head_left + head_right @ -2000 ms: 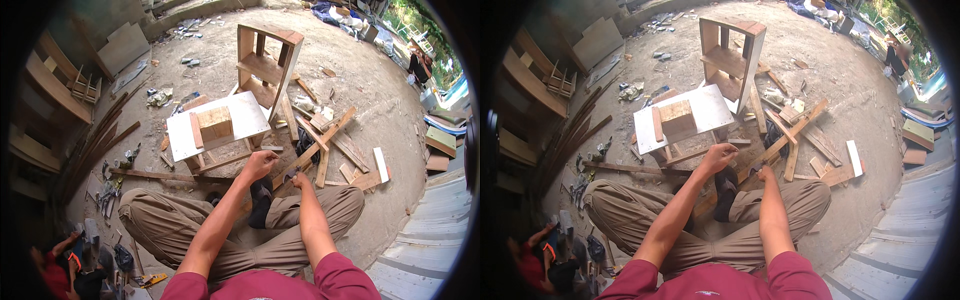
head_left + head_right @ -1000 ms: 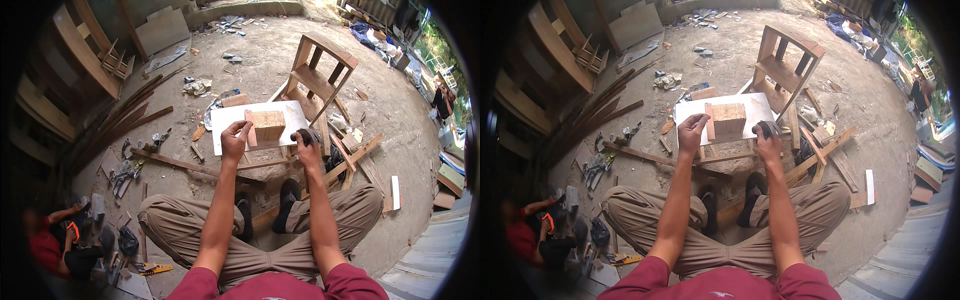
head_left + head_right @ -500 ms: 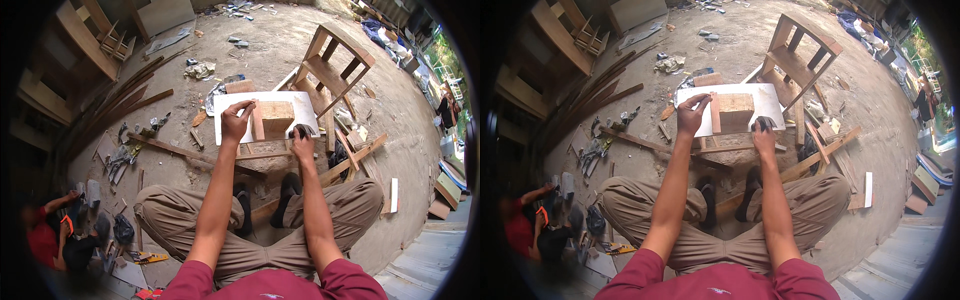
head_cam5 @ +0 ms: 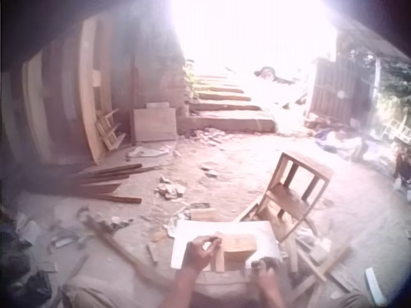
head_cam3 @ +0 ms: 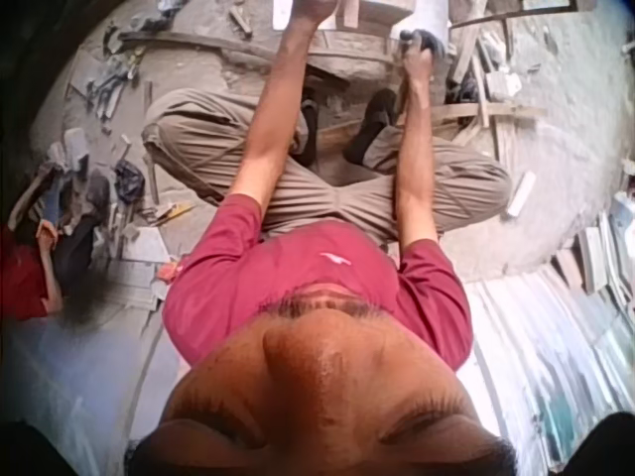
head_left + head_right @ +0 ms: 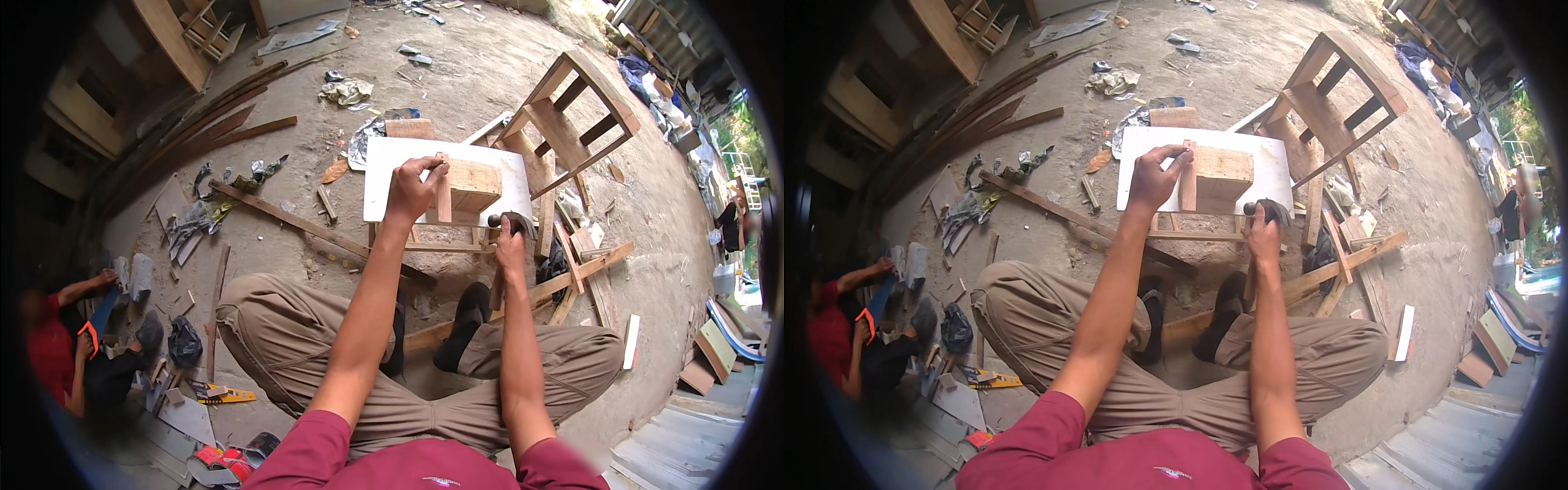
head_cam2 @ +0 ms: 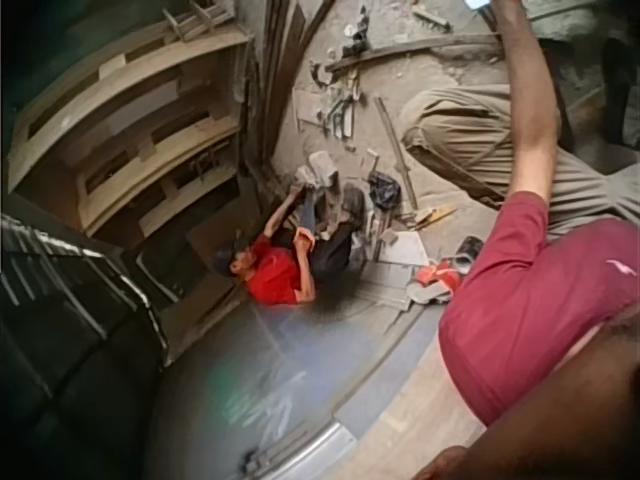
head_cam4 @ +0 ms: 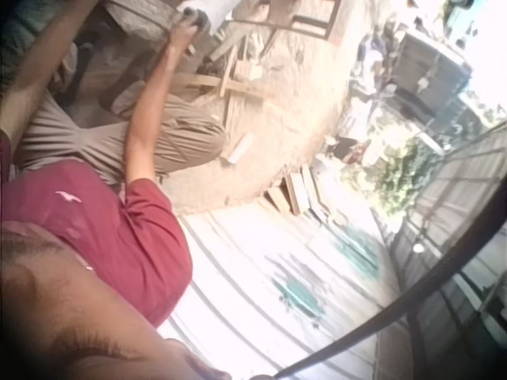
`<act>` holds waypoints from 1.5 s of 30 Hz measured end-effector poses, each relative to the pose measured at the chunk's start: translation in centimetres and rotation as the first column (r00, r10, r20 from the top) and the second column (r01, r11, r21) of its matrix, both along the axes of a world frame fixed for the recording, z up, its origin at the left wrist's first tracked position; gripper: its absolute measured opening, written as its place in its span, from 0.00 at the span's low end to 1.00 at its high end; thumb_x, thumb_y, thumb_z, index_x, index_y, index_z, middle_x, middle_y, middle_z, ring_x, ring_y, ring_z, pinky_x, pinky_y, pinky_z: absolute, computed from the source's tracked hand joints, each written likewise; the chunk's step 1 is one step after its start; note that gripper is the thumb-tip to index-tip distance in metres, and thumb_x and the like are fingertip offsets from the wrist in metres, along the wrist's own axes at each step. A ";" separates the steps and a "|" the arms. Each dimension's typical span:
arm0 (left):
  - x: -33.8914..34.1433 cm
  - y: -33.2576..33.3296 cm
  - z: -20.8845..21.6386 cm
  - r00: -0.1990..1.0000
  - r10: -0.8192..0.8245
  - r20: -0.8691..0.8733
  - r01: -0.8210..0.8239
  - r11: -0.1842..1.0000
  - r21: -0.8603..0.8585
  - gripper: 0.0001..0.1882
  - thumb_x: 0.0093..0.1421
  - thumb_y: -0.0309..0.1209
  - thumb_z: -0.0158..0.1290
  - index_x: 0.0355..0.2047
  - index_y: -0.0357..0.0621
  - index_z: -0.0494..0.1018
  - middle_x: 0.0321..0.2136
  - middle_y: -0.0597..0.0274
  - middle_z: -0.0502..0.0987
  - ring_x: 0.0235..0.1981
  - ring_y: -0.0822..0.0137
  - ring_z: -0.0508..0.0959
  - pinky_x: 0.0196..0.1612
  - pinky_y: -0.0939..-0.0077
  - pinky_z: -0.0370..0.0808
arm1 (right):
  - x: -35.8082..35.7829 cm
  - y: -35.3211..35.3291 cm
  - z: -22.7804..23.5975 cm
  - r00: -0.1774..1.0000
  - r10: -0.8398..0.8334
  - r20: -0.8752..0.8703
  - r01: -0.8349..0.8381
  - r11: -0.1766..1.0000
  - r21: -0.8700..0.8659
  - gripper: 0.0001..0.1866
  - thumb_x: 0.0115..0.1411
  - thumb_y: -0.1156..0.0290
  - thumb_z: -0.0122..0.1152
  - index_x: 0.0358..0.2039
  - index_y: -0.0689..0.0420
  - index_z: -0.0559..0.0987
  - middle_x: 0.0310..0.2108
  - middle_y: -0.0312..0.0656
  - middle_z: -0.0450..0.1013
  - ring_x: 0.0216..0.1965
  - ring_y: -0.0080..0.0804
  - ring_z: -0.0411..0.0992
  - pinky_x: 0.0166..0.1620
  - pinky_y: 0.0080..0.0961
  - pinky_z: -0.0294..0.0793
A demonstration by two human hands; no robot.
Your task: The person assembles a small wooden box by fitting pieces together and securing them with a hammer and nails. They work while sitting on the floor in a cluttered workshop.
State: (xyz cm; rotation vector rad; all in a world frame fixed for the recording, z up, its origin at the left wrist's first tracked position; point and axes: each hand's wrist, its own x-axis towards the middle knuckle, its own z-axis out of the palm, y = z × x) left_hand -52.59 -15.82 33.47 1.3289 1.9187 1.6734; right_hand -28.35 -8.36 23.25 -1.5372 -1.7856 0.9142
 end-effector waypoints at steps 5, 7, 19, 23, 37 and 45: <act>-0.3 0.2 -0.3 0.996 0.010 -0.092 -0.008 1.000 0.024 0.12 0.58 0.33 0.61 0.39 0.39 0.83 0.37 0.47 0.82 0.40 0.56 0.83 0.45 0.68 0.77 | 0.6 0.4 -0.6 1.000 -0.020 0.008 0.020 0.999 -0.035 0.39 0.67 0.41 0.46 0.32 0.74 0.77 0.31 0.68 0.74 0.39 0.63 0.74 0.44 0.46 0.70; -0.3 0.0 -0.2 0.995 0.006 -0.104 -0.004 1.000 0.027 0.11 0.58 0.32 0.62 0.39 0.39 0.83 0.37 0.47 0.82 0.40 0.56 0.83 0.44 0.68 0.77 | 0.3 0.0 0.0 0.999 -0.048 0.020 0.049 0.998 -0.031 0.40 0.67 0.40 0.46 0.31 0.74 0.76 0.31 0.68 0.74 0.38 0.63 0.74 0.43 0.46 0.71; -0.4 0.1 -0.6 0.980 -0.011 -0.200 0.028 0.996 0.083 0.09 0.57 0.28 0.62 0.37 0.38 0.83 0.35 0.48 0.83 0.39 0.56 0.83 0.44 0.68 0.77 | 0.5 -0.3 0.7 0.994 -0.110 0.012 0.110 0.991 -0.074 0.43 0.62 0.33 0.47 0.31 0.73 0.75 0.30 0.68 0.74 0.38 0.65 0.73 0.44 0.46 0.70; -0.2 0.4 -1.3 0.978 0.006 -0.207 0.019 0.993 0.120 0.08 0.57 0.27 0.62 0.37 0.38 0.83 0.34 0.50 0.83 0.38 0.57 0.83 0.43 0.68 0.77 | 0.9 0.1 0.4 0.997 -0.080 0.001 0.080 0.996 -0.040 0.42 0.63 0.34 0.48 0.31 0.72 0.76 0.31 0.69 0.74 0.38 0.66 0.73 0.43 0.47 0.70; 1.5 1.0 -3.4 0.982 0.159 -0.107 -0.123 0.951 0.282 0.07 0.54 0.25 0.64 0.34 0.40 0.83 0.33 0.57 0.83 0.36 0.59 0.81 0.41 0.69 0.77 | -5.0 -2.6 17.2 0.914 0.334 -0.229 -0.253 0.913 0.321 0.15 0.70 0.63 0.52 0.46 0.60 0.78 0.41 0.52 0.79 0.43 0.47 0.77 0.46 0.38 0.72; 1.1 0.7 -3.7 0.994 0.096 -0.043 -0.082 0.964 0.254 0.07 0.57 0.24 0.61 0.37 0.40 0.83 0.36 0.57 0.84 0.42 0.64 0.81 0.47 0.71 0.76 | -9.8 -2.0 20.9 0.901 0.434 -0.002 -0.417 0.868 0.269 0.16 0.69 0.60 0.51 0.44 0.60 0.78 0.35 0.60 0.77 0.41 0.62 0.74 0.40 0.46 0.73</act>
